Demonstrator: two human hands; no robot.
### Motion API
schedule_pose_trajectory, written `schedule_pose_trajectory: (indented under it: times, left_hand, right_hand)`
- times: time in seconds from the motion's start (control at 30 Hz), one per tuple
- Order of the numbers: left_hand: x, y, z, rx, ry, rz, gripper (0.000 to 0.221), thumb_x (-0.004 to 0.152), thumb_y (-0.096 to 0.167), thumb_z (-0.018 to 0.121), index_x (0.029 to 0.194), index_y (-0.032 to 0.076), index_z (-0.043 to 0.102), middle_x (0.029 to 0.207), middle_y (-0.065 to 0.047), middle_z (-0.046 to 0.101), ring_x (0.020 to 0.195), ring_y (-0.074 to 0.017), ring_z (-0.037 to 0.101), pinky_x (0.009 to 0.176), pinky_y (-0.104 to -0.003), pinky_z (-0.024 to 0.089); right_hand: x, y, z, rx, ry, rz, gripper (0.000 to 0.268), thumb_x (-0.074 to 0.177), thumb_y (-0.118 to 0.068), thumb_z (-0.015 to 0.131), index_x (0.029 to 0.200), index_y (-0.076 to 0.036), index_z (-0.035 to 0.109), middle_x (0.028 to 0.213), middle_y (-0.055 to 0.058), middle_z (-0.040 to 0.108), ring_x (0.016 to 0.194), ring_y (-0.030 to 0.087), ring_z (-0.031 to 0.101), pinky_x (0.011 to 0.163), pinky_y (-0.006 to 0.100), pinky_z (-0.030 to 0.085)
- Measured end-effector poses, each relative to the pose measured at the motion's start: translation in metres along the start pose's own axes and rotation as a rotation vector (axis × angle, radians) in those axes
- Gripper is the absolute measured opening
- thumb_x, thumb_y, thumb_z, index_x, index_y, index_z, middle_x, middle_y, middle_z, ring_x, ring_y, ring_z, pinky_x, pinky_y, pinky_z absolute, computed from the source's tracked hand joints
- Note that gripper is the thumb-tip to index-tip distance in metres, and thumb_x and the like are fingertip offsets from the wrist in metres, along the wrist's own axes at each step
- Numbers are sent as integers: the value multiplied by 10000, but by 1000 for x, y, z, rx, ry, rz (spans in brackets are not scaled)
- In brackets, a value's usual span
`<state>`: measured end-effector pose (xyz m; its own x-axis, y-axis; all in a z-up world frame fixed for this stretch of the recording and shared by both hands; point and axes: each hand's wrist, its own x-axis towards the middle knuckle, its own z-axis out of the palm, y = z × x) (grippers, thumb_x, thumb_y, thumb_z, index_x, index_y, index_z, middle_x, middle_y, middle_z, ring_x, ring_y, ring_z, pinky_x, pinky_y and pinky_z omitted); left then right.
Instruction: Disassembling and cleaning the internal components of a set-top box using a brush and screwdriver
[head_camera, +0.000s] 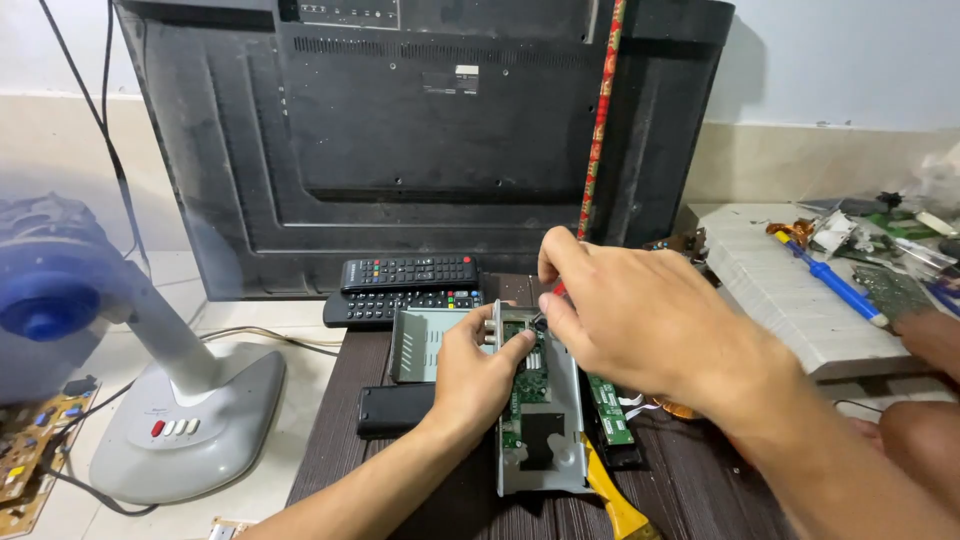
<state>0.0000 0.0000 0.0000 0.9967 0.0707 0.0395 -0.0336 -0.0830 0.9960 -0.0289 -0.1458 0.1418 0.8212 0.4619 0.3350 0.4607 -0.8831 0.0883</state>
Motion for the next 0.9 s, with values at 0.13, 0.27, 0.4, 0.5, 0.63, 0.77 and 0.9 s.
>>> schedule_pose_trajectory:
  times: [0.13, 0.27, 0.4, 0.5, 0.63, 0.77, 0.9]
  left_hand:
    - [0, -2, 0, 10, 3, 19, 428, 814, 126, 727, 1231, 35, 698, 1009, -97, 784, 831, -147, 739, 737, -261, 608]
    - [-2, 0, 0, 3, -1, -18, 457, 815, 130, 733, 1256, 21, 679, 1006, -101, 778, 827, -152, 738, 725, -257, 609]
    - [-2, 2, 0, 16, -3, -27, 432, 817, 129, 727, 1240, 46, 704, 985, -81, 778, 812, -136, 722, 733, -253, 594]
    - [-1, -1, -1, 34, 6, 0, 430, 810, 141, 726, 1229, 45, 707, 1004, -91, 778, 843, -150, 727, 763, -264, 595]
    - [-3, 4, -1, 42, 5, -55, 465, 816, 142, 721, 1266, 31, 682, 1046, -101, 784, 871, -158, 753, 769, -264, 609]
    - [4, -5, 1, 103, 29, -81, 608, 802, 226, 765, 1346, 1, 613, 1219, -158, 735, 1073, -211, 743, 913, -299, 597]
    - [1, 0, -1, 85, 27, -107, 598, 794, 225, 767, 1330, -3, 631, 1189, -148, 750, 1026, -197, 743, 878, -289, 598]
  right_hand:
    - [16, -6, -9, -69, -177, 47, 316, 1022, -367, 584, 960, -60, 545, 719, 134, 733, 568, 368, 718, 544, 487, 555]
    - [27, 5, 12, -327, 19, -63, 520, 1018, -572, 613, 833, -86, 622, 583, 134, 697, 438, 339, 679, 423, 423, 496]
    - [24, 0, -2, -233, -108, -50, 382, 1019, -441, 563, 942, -67, 551, 700, 128, 724, 554, 369, 716, 481, 471, 543]
    - [19, -1, 0, -136, -132, -136, 246, 981, -276, 596, 990, -58, 482, 760, 103, 729, 619, 335, 733, 498, 460, 564]
    - [17, -3, 14, -338, 29, -298, 116, 856, -140, 622, 880, -72, 531, 621, 108, 693, 516, 283, 723, 406, 401, 545]
    - [20, -6, 23, -410, 64, -333, 207, 854, -234, 669, 842, -95, 517, 582, 119, 703, 443, 286, 706, 374, 375, 505]
    - [29, -5, 27, -418, 89, -326, 198, 823, -275, 692, 755, -106, 616, 602, 93, 705, 444, 263, 687, 389, 383, 498]
